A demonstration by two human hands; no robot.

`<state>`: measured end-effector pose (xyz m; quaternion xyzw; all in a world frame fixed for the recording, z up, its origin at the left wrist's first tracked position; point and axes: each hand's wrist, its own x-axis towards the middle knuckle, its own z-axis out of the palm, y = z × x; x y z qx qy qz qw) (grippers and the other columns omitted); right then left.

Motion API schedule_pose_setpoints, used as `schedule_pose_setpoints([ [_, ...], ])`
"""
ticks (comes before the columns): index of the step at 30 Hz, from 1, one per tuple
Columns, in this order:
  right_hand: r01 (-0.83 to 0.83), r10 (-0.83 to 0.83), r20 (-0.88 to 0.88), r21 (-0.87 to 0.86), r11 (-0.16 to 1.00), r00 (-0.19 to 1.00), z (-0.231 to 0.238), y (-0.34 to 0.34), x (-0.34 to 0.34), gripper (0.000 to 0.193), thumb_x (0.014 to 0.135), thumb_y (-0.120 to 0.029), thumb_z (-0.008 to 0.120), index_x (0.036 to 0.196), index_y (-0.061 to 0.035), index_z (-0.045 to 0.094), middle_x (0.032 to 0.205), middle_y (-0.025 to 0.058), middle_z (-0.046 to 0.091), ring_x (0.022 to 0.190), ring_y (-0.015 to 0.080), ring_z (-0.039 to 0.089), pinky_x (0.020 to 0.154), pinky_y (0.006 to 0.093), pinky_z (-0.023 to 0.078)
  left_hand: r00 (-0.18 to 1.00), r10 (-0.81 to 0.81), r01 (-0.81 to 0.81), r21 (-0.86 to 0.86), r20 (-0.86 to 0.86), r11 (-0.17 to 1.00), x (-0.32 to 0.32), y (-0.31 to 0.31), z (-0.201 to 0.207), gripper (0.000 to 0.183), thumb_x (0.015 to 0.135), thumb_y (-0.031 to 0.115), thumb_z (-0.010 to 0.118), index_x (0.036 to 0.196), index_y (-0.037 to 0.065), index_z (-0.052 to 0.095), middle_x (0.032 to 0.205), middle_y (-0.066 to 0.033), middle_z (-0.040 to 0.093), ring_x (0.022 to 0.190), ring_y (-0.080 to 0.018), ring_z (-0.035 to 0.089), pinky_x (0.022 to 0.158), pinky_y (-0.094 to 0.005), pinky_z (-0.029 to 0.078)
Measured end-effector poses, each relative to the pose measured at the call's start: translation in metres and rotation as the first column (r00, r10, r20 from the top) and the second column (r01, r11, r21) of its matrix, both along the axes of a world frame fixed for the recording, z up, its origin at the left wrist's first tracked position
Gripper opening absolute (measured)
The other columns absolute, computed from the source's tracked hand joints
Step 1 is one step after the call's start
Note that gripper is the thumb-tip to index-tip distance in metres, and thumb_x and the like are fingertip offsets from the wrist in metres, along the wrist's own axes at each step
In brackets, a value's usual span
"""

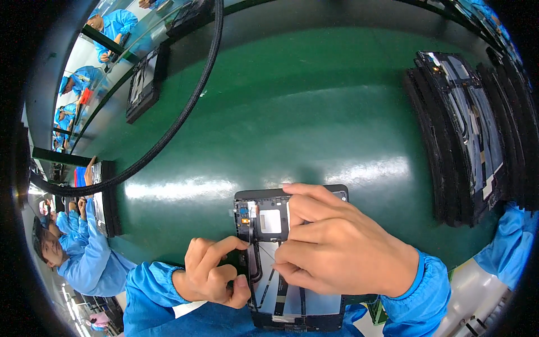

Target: The person installs ribbon cables and a circuit board into a tablet screen housing by hand, removing a protective film from the housing before inserting the components.

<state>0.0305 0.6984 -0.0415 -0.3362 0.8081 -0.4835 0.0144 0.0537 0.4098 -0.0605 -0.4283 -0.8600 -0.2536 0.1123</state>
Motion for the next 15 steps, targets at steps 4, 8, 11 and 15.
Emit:
schedule_pose_setpoints([
  [4, 0.038, -0.039, 0.066, 0.028, 0.999, 0.997, 0.003, 0.011, -0.003, 0.009, 0.08, -0.01, 0.087, 0.081, -0.0056, 0.079, 0.074, 0.0067, 0.065, 0.087, 0.0283, 0.065, 0.122, 0.0581, 0.048, 0.998, 0.012, -0.011, 0.007, -0.068, 1.0, -0.005, -0.002, -0.004, 0.025, 0.077, 0.019, 0.074, 0.093, 0.015, 0.055, 0.109, -0.0112, 0.082, 0.075, -0.023, 0.06, 0.068, -0.0368, 0.042],
  [8, 0.062, -0.068, 0.098, 0.063, 0.996, 0.993, 0.01, 0.027, -0.007, 0.007, 0.08, -0.007, 0.086, 0.085, -0.0065, 0.081, 0.073, 0.0066, 0.068, 0.086, 0.0287, 0.066, 0.123, 0.0597, 0.046, 0.951, -0.054, 0.064, 0.022, -0.304, 0.998, -0.015, -0.006, -0.015, 0.019, 0.085, 0.025, 0.073, 0.1, 0.018, 0.063, 0.111, -0.0035, 0.084, 0.083, -0.0208, 0.061, 0.083, -0.0381, 0.043],
  [11, 0.145, -0.154, 0.125, 0.078, 0.986, 0.98, 0.01, 0.037, -0.009, 0.014, 0.078, -0.005, 0.086, 0.092, -0.007, 0.082, 0.071, 0.0053, 0.073, 0.082, 0.03, 0.065, 0.122, 0.0581, 0.046, 0.912, -0.292, 0.292, -0.046, -0.288, 0.955, -0.034, -0.008, -0.007, 0.019, 0.093, 0.029, 0.07, 0.106, 0.017, 0.063, 0.108, -0.0034, 0.087, 0.095, -0.0264, 0.072, 0.1, -0.0456, 0.044],
  [15, 0.216, -0.231, 0.102, 0.143, 0.966, 0.968, 0.017, 0.052, -0.01, 0.017, 0.079, -0.005, 0.089, 0.094, -0.0058, 0.081, 0.07, 0.0086, 0.077, 0.078, 0.0279, 0.063, 0.085, 0.0454, 0.05, 0.868, -0.462, 0.468, -0.01, -0.183, 0.884, -0.056, 0.009, -0.001, 0.032, 0.101, 0.027, 0.059, 0.126, 0.014, 0.073, 0.114, -0.0057, 0.082, 0.123, -0.0267, 0.075, 0.116, -0.0475, 0.048],
])
